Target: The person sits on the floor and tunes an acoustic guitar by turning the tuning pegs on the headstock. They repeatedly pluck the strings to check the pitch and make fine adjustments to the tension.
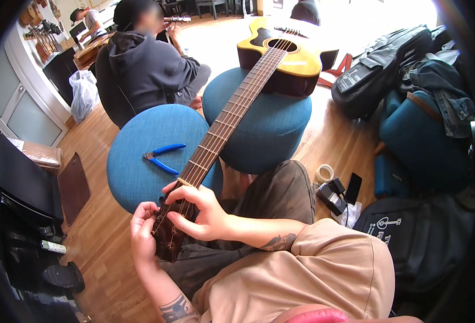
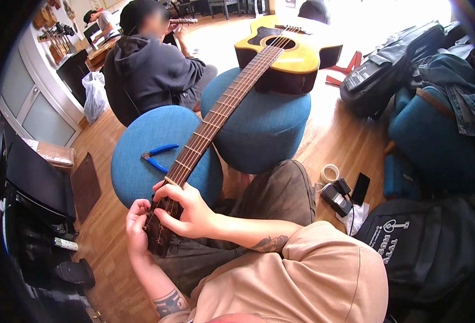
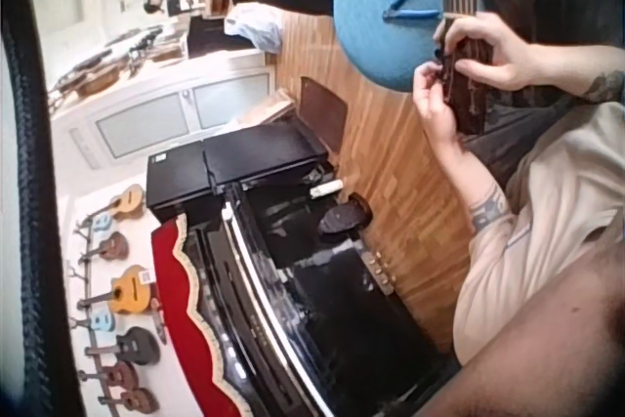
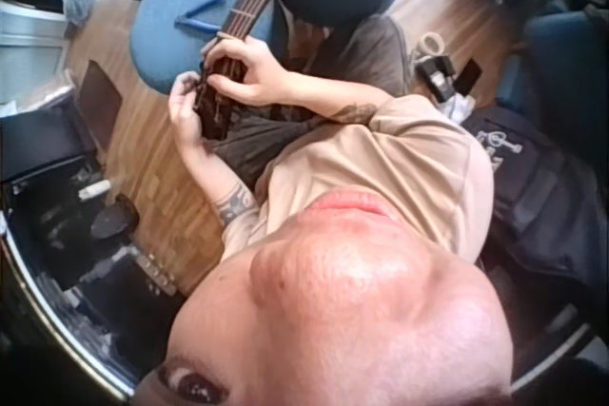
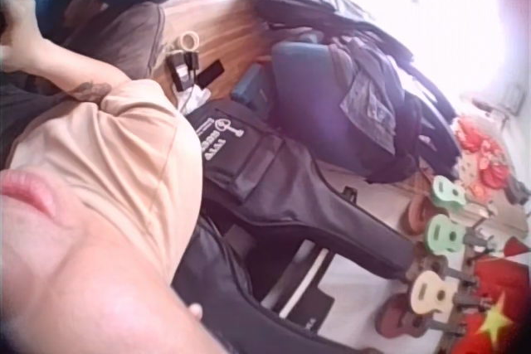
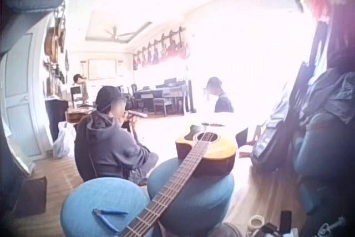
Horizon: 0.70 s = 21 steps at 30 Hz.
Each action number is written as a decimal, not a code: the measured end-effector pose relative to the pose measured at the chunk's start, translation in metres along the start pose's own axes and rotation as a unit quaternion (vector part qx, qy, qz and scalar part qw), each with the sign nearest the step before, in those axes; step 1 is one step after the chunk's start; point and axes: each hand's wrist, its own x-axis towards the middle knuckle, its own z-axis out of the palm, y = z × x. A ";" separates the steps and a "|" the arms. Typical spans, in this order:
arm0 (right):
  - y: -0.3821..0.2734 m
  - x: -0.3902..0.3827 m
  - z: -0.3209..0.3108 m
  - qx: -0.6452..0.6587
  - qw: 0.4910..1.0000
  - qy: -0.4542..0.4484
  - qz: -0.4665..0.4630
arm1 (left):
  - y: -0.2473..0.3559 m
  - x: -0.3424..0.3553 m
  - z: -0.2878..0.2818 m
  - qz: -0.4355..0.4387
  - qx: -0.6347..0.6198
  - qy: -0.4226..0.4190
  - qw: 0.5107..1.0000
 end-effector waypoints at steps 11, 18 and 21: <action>0.004 0.002 0.002 0.009 1.000 -0.001 -0.009 | 0.005 -0.004 -0.005 0.006 -0.022 0.039 0.999; 0.001 0.003 -0.001 -0.002 1.000 0.002 0.000 | 0.005 0.001 -0.002 -0.011 0.011 0.010 1.000; 0.002 0.005 -0.003 -0.008 1.000 -0.002 -0.009 | -0.002 0.008 -0.006 0.004 -0.038 -0.016 0.999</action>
